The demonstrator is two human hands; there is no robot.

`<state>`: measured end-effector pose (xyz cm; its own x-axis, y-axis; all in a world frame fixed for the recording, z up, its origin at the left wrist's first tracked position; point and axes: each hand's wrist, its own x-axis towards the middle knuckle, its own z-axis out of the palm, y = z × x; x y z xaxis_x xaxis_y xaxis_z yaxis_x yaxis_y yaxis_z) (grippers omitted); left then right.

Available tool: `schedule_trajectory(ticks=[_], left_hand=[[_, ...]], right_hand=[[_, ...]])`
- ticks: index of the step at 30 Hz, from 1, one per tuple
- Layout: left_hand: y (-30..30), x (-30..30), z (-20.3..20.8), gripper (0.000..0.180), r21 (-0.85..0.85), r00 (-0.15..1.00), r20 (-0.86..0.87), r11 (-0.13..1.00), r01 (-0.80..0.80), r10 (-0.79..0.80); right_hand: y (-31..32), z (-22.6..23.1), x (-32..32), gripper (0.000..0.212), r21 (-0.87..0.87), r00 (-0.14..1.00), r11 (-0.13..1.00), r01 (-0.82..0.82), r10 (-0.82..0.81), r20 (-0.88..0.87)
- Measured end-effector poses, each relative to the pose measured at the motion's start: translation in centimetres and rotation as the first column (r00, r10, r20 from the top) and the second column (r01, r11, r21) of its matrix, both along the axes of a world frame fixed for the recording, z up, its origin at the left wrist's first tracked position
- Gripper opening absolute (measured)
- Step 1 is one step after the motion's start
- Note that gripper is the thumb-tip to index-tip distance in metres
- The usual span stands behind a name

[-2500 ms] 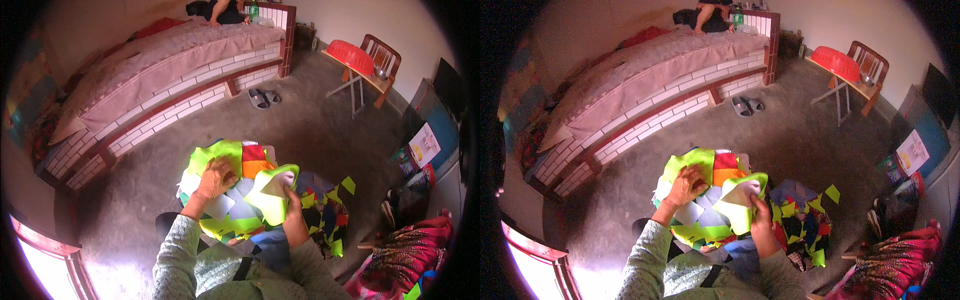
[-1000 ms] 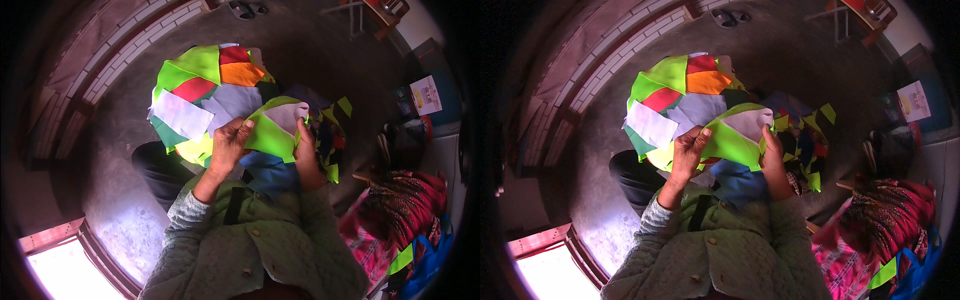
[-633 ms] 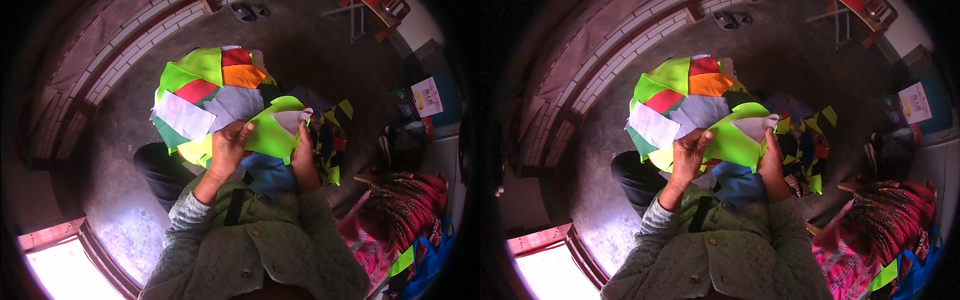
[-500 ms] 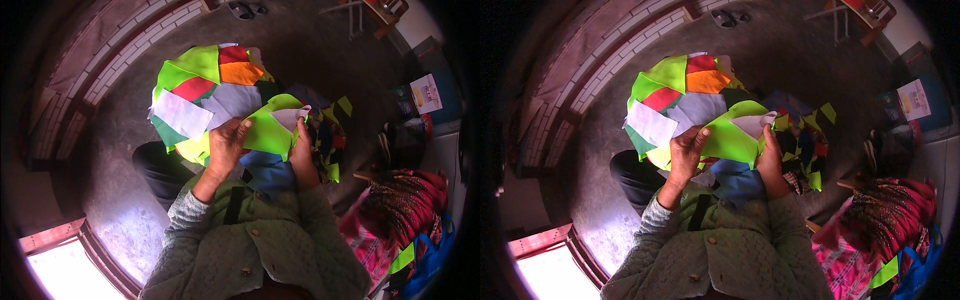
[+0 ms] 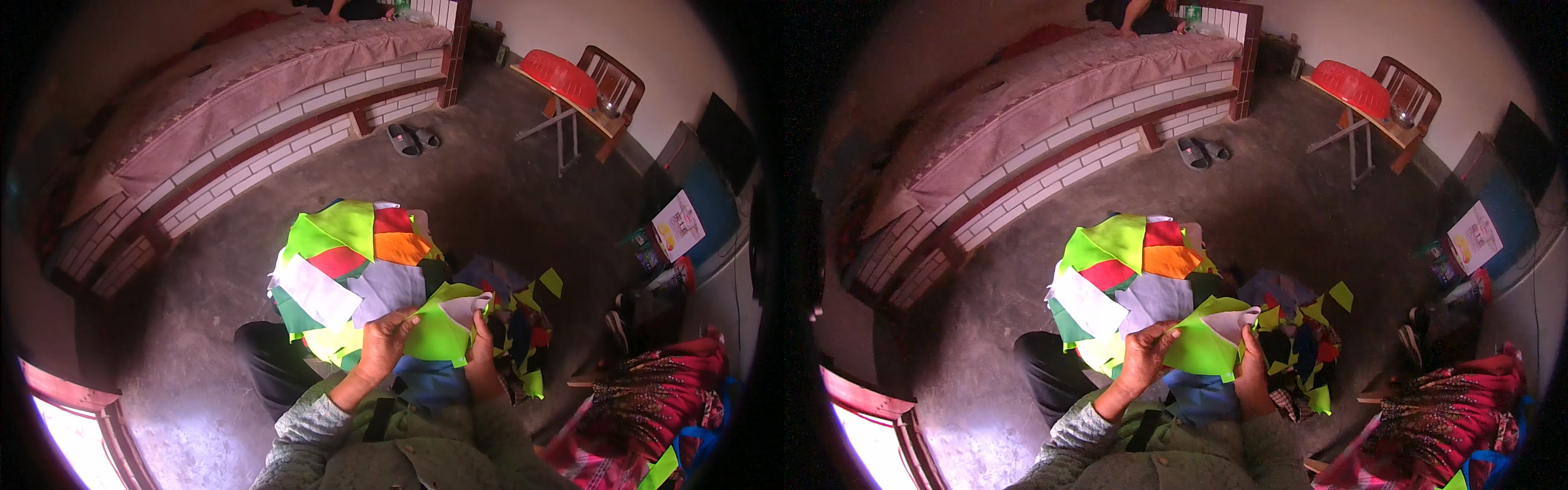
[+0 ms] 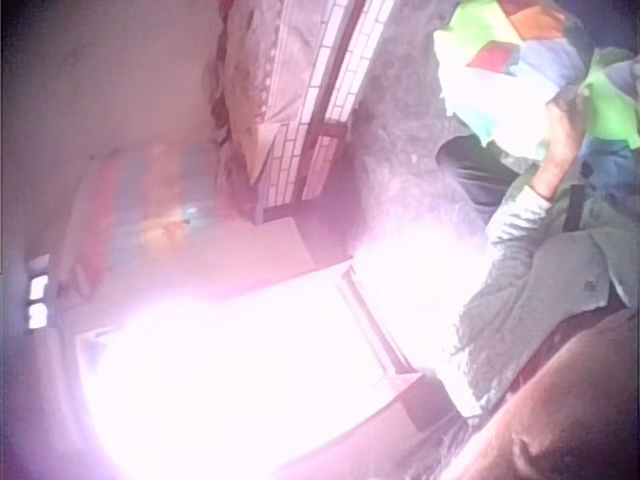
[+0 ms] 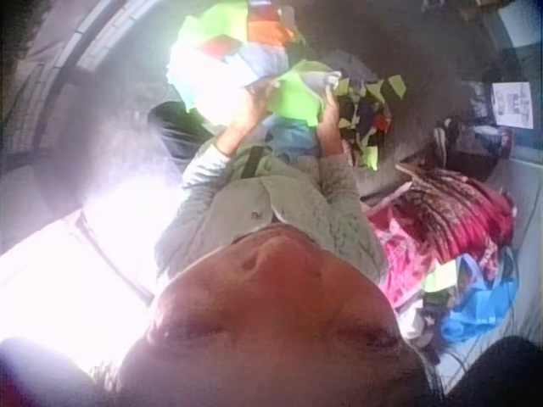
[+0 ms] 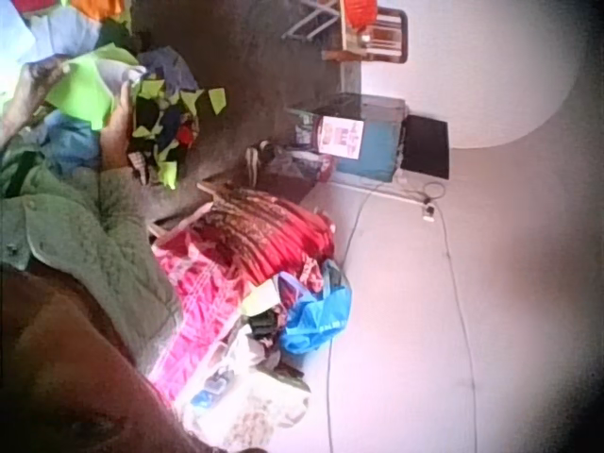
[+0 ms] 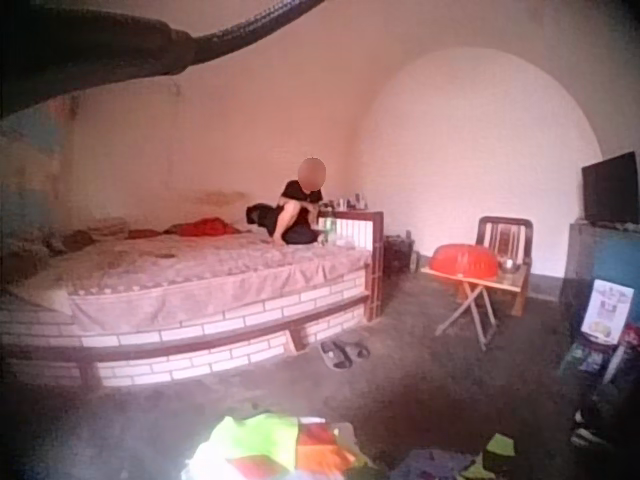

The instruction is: The person sits on the floor and sorts through a pile of colorful fabric pieces, picking up individual pieces, folding them, and placing them back into the pile. The person handles red, green, white, and blue fabric pieces repeatedly.

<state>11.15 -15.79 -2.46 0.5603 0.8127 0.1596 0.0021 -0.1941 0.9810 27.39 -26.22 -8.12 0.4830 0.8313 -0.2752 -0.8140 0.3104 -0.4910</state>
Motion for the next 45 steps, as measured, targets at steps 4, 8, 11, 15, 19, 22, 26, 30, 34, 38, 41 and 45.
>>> schedule_trajectory(ticks=[4, 8, 11, 15, 19, 22, 26, 30, 34, 38, 41, 45], left_hand=[[-0.5, 0.3, -0.5, 0.018, 0.043, 0.998, 0.051, 0.998, 0.042, -0.045], [-0.7, 0.3, -0.4, 0.020, 0.069, 0.986, -0.049, 0.985, 0.161, -0.158], [-0.7, 0.7, -2.1, 0.027, -0.060, 0.977, -0.061, 0.978, 0.201, -0.204], [-1.3, 0.9, -2.7, 0.042, -0.226, 0.961, -0.016, 0.938, 0.264, -0.274], [-1.1, 1.0, -2.5, 0.049, -0.302, 0.945, -0.073, 0.910, 0.285, -0.320], [-1.1, 0.9, -3.2, 0.046, -0.247, 0.942, -0.120, 0.928, 0.278, -0.314], [-1.4, 1.0, -3.0, 0.040, -0.201, 0.950, -0.125, 0.945, 0.259, -0.288], [-1.6, 1.0, -3.4, 0.036, -0.208, 0.962, -0.111, 0.952, 0.223, -0.250], [-1.4, 0.7, -2.7, 0.034, -0.224, 0.956, -0.059, 0.937, 0.267, -0.287], [-1.6, 0.7, -2.0, 0.034, -0.115, 0.956, -0.041, 0.952, 0.283, -0.289], [-1.4, 0.6, -2.1, 0.034, -0.114, 0.951, -0.049, 0.947, 0.300, -0.307], [-1.4, 0.7, -1.9, 0.032, -0.099, 0.934, 0.099, 0.930, 0.353, -0.344]], right_hand=[[-0.2, -3.7, 1.5, 0.043, -0.002, 1.000, 1.000, 0.014, -0.014, 0.027], [-0.2, -4.1, 1.4, 0.041, -0.007, 1.000, 1.000, 0.003, -0.003, 0.025], [-0.3, -2.7, 0.7, 0.042, -0.020, 0.996, 1.000, -0.020, 0.021, 0.086], [-0.9, -4.1, 0.8, 0.043, -0.068, 0.991, 0.997, -0.046, 0.054, 0.125], [-1.5, -11.2, 2.5, 0.037, -0.119, 0.977, 0.992, -0.032, 0.056, 0.204], [-1.0, -7.2, 0.5, 0.036, -0.012, 0.991, 0.999, -0.048, 0.049, 0.123], [-1.4, -7.4, 0.5, 0.040, -0.072, 1.000, 0.997, -0.004, 0.006, 0.026], [-1.4, -6.6, 0.6, 0.043, 0.017, 0.991, 0.994, -0.106, 0.107, -0.076], [-0.8, -4.3, -0.4, 0.043, -0.010, 0.991, 0.995, -0.101, 0.100, -0.088], [-0.8, -5.8, 0.1, 0.043, -0.076, 0.998, 0.995, -0.065, 0.066, 0.002], [-0.7, -7.0, 0.6, 0.043, -0.086, 0.997, 0.994, -0.065, 0.069, 0.038], [0.0, -0.6, -1.1, 0.045, 0.293, 0.908, 0.906, -0.307, 0.370, -0.195]])
